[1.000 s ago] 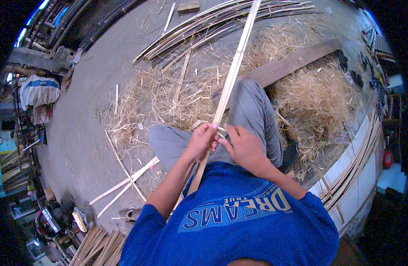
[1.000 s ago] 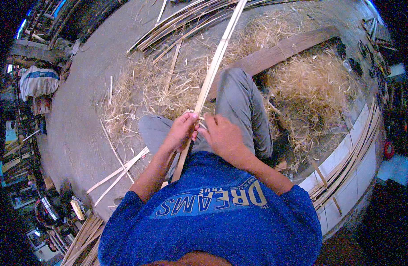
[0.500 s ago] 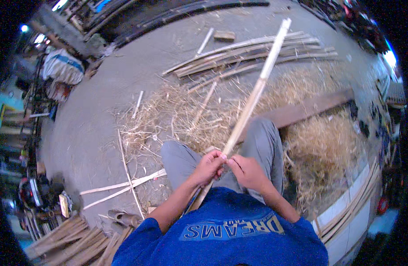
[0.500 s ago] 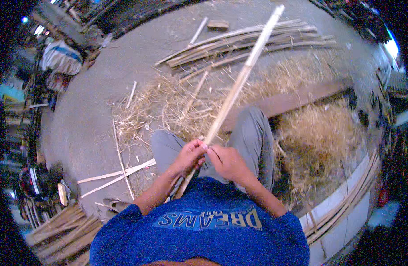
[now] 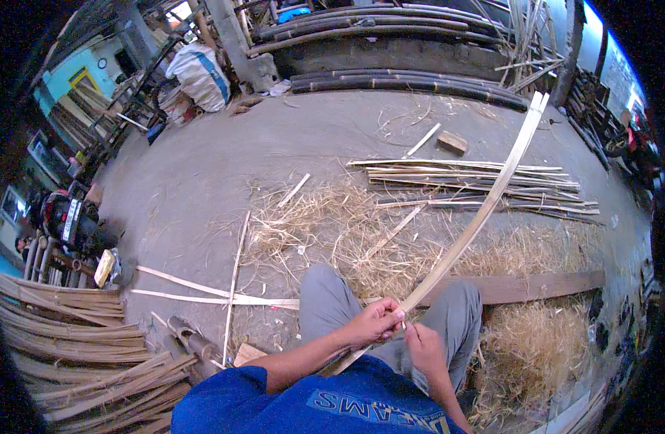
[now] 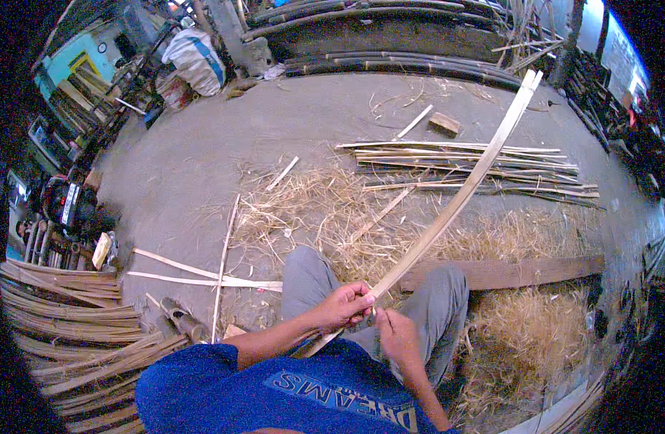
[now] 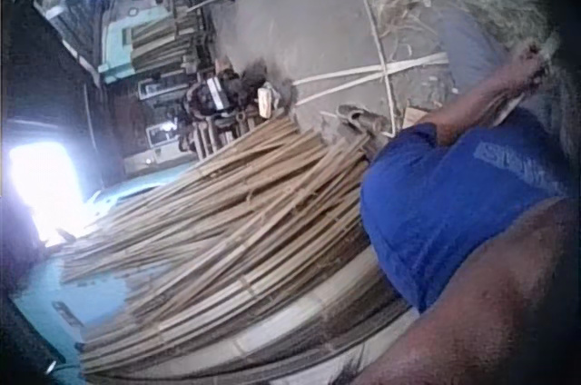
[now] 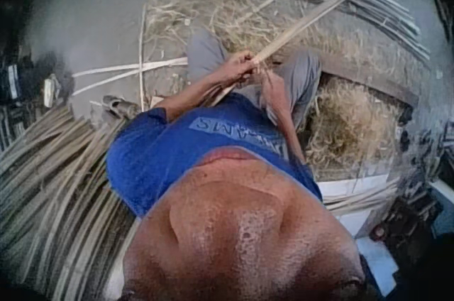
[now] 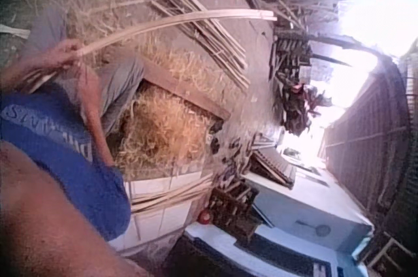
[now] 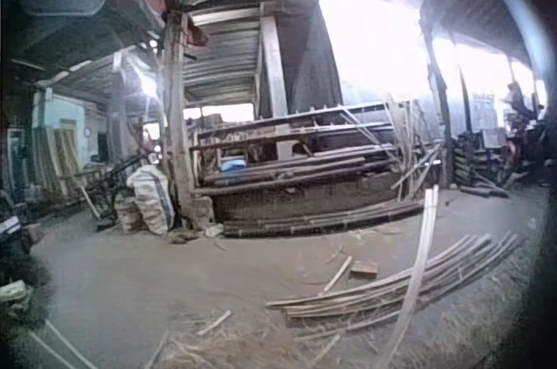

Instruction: The person sits on the floor and uses a machete to split long bamboo strips into thinner slats. They repeatedly strike the bamboo against a wooden block, peel the layers apart by hand, and inspect the resulting slats.

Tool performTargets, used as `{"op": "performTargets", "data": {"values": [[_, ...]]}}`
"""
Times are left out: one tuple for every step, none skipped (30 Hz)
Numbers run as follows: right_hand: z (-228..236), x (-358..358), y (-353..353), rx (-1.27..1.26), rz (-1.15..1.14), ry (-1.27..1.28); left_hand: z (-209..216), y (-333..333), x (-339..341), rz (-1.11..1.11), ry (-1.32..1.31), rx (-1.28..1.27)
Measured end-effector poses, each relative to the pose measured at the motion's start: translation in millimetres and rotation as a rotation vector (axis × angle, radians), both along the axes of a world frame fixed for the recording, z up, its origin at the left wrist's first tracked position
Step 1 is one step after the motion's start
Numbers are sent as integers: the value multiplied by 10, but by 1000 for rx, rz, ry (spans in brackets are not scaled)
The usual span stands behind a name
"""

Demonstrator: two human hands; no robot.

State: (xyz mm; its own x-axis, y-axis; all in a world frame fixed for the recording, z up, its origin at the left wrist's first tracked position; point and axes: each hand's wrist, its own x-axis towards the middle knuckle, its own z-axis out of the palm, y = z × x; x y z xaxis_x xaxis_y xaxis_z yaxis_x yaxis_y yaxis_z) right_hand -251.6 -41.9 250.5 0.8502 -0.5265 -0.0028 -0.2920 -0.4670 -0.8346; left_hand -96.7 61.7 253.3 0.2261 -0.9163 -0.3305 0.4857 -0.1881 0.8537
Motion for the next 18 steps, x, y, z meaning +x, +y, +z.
{"op": "performTargets", "data": {"values": [[-2, -43, 28, 325, 11, -4, -22, 17, -17, -1, -1, -9], [23, -96, 38, 645, 18, 0, -58, 12, -61, -5, 2, -23], [48, -117, 32, 966, 23, 6, -74, 0, -88, -10, 4, -37], [64, -109, 13, 1025, 64, -81, -74, -15, -104, -11, 14, -49], [74, -111, -2, 1086, 101, -170, -32, -34, -134, -16, 25, -58], [88, -111, -18, 1146, 139, -260, -8, -50, -152, -22, 35, -68], [128, -103, -28, 864, 118, -216, -4, -62, -155, -19, 10, -81], [184, -81, -23, 586, 94, -177, 7, -63, -150, -19, -18, -90], [216, -64, -24, 308, 70, -138, 14, -60, -147, -19, -47, -99], [200, -52, -50, 27, 27, -193, -4, -38, -166, -12, -55, -70], [170, -8, -103, -256, -12, -252, -28, -6, -177, -1, -68, -43], [157, 34, -136, -538, -54, -311, -32, 19, -181, 11, -81, -16], [149, 54, -121, -498, -103, -349, -17, 38, -192, 4, -88, -22], [133, 36, -81, -459, -153, -378, 33, 47, -238, -7, -89, -28], [131, 39, -48, -419, -202, -408, 65, 48, -259, -17, -89, -35], [145, 57, -20, -320, -265, -402, 70, 33, -255, -20, -108, -55], [185, 44, 34, -219, -331, -388, 67, 22, -273, -26, -121, -71], [207, 27, 61, -118, -397, -373, 64, 15, -286, -33, -134, -88]]}}
